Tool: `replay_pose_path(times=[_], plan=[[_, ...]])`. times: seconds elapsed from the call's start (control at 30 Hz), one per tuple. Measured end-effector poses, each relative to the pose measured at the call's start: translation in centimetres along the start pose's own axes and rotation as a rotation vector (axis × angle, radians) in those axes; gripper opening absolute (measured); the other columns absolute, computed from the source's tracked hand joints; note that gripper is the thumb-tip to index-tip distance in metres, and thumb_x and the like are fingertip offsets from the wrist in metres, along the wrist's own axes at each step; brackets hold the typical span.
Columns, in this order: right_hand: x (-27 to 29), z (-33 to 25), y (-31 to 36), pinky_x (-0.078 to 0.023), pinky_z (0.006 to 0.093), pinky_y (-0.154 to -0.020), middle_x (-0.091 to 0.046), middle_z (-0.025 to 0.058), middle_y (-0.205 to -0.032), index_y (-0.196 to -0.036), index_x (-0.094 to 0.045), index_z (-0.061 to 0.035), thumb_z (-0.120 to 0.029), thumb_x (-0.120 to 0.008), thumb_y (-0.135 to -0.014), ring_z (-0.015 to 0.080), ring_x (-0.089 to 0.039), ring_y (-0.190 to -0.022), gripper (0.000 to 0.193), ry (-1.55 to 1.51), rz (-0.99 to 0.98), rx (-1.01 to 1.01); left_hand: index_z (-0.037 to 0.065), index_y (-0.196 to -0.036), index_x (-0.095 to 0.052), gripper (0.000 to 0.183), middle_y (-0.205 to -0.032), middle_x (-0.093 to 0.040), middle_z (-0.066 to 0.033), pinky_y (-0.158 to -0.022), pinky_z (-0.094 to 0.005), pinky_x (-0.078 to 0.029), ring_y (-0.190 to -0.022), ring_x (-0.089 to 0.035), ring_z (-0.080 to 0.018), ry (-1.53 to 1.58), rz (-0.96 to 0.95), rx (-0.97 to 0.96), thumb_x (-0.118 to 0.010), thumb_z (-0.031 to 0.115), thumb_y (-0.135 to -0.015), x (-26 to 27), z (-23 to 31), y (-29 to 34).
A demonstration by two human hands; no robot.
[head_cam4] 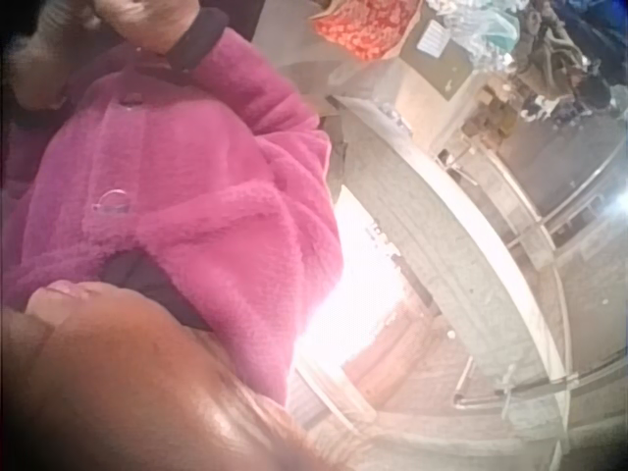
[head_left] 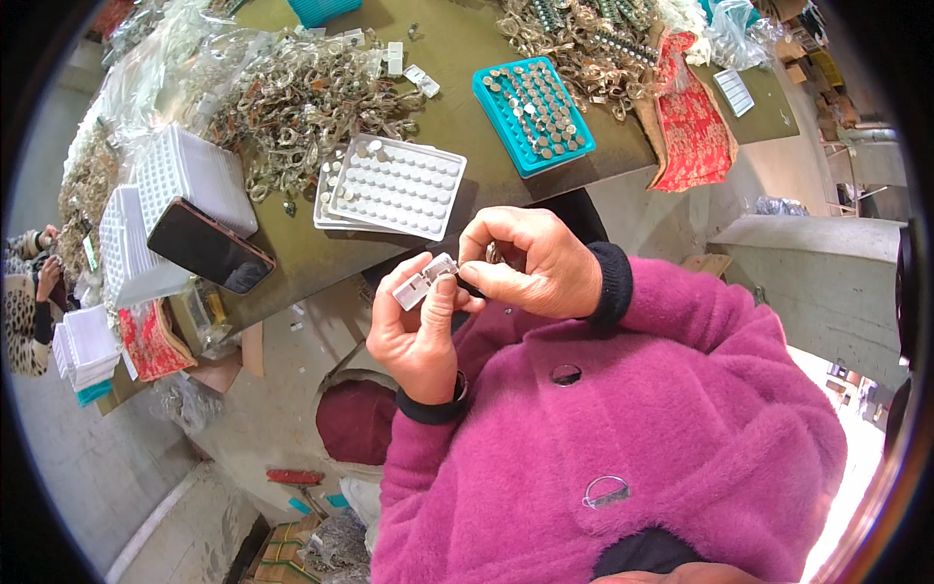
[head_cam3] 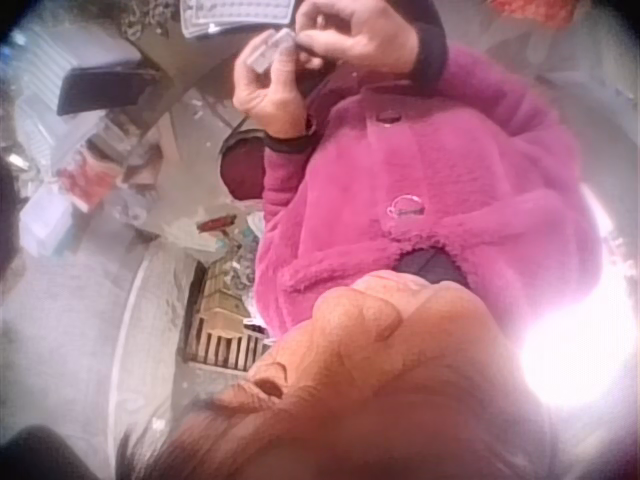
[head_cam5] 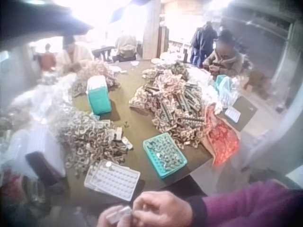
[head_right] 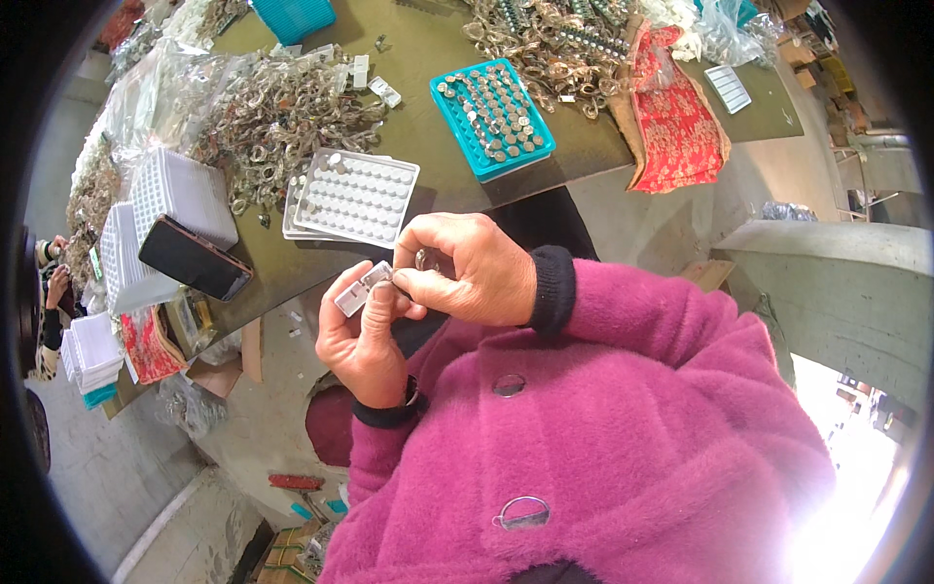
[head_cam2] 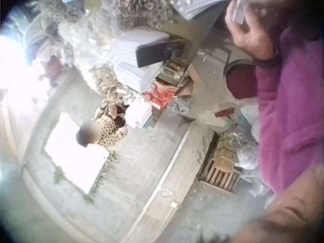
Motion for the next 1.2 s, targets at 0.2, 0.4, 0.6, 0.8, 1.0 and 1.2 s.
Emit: replay_pose_path(times=[0.2, 0.4, 0.6, 0.8, 1.0, 1.2], plan=[[-0.1, -0.5, 0.1, -0.044, 0.0248, -0.055, -0.060, 0.0026, -0.077, -0.090, -0.063, -0.0013, -0.005, -0.070, -0.088, 0.0072, -0.054, -0.063, 0.008, 0.181, 0.012, 0.074, -0.007, -0.121, -0.061, 0.026, -0.100, -0.069, -0.0133, -0.067, -0.0307, -0.063, -0.075, -0.068, -0.0157, -0.041, 0.019, -0.060, -0.067, -0.002, -0.096, 0.0, 0.9, 0.3], [0.3, -0.8, 0.2, -0.043, 0.0256, -0.055, -0.059, 0.0039, -0.078, -0.091, -0.064, -0.0014, -0.004, -0.071, -0.088, 0.0088, -0.055, -0.063, 0.009, 0.190, -0.016, 0.103, -0.008, -0.122, -0.060, 0.029, -0.094, -0.070, -0.0121, -0.064, -0.0310, -0.062, -0.075, -0.068, -0.0165, 0.258, -0.006, 0.153, -0.068, 0.000, -0.095, 0.4, -0.7, -0.1], [0.3, -1.4, -0.1, -0.048, 0.0277, -0.058, -0.062, 0.0083, -0.081, -0.092, -0.065, -0.0005, -0.002, -0.075, -0.088, 0.0147, -0.061, -0.065, 0.011, 0.206, 0.032, 0.325, -0.006, -0.122, -0.061, 0.029, -0.099, -0.069, -0.0110, -0.067, -0.0318, -0.063, -0.079, -0.069, -0.0166, 0.005, 0.003, 0.011, -0.070, -0.001, -0.094, 0.5, 0.0, 0.2], [0.0, -0.7, -0.4, -0.051, 0.0360, -0.062, -0.064, 0.0123, -0.080, -0.087, -0.065, -0.0025, -0.009, -0.075, -0.086, 0.0260, -0.064, -0.068, 0.012, 0.257, 0.077, 0.280, -0.003, -0.117, -0.066, 0.032, -0.102, -0.067, -0.0116, -0.068, -0.0301, -0.061, -0.086, -0.069, -0.0185, -0.443, -0.035, -0.475, -0.075, -0.007, -0.087, 0.1, 2.0, 0.4], [-0.5, 0.1, -1.0, -0.050, 0.0330, -0.058, -0.066, 0.0091, -0.072, -0.089, -0.064, -0.0021, -0.013, -0.074, -0.091, 0.0215, -0.064, -0.063, 0.015, 0.212, -0.018, 0.117, -0.003, -0.118, -0.065, 0.031, -0.095, -0.065, -0.0125, -0.065, -0.0322, -0.062, -0.078, -0.070, -0.0198, -0.486, -0.063, -0.507, -0.074, -0.005, -0.089, 0.7, 2.3, 0.4], [-2.7, 2.7, -1.1, -0.048, 0.0224, -0.052, -0.067, 0.0015, -0.076, -0.092, -0.062, -0.0047, -0.024, -0.065, -0.102, 0.0059, -0.059, -0.058, 0.022, -0.438, -0.228, -0.416, -0.005, -0.121, -0.059, 0.031, -0.094, -0.068, -0.0145, -0.061, -0.0326, -0.059, -0.071, -0.066, -0.0190, 0.382, -0.032, 0.103, -0.071, 0.003, -0.094, 2.0, -1.5, -0.2]])
Point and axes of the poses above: each hand's wrist, its own y-axis away from the middle knuckle, its own x-axis out of the back of the hand, z = x × y, the point moved 7 cm from there along -y, towards the middle knuckle
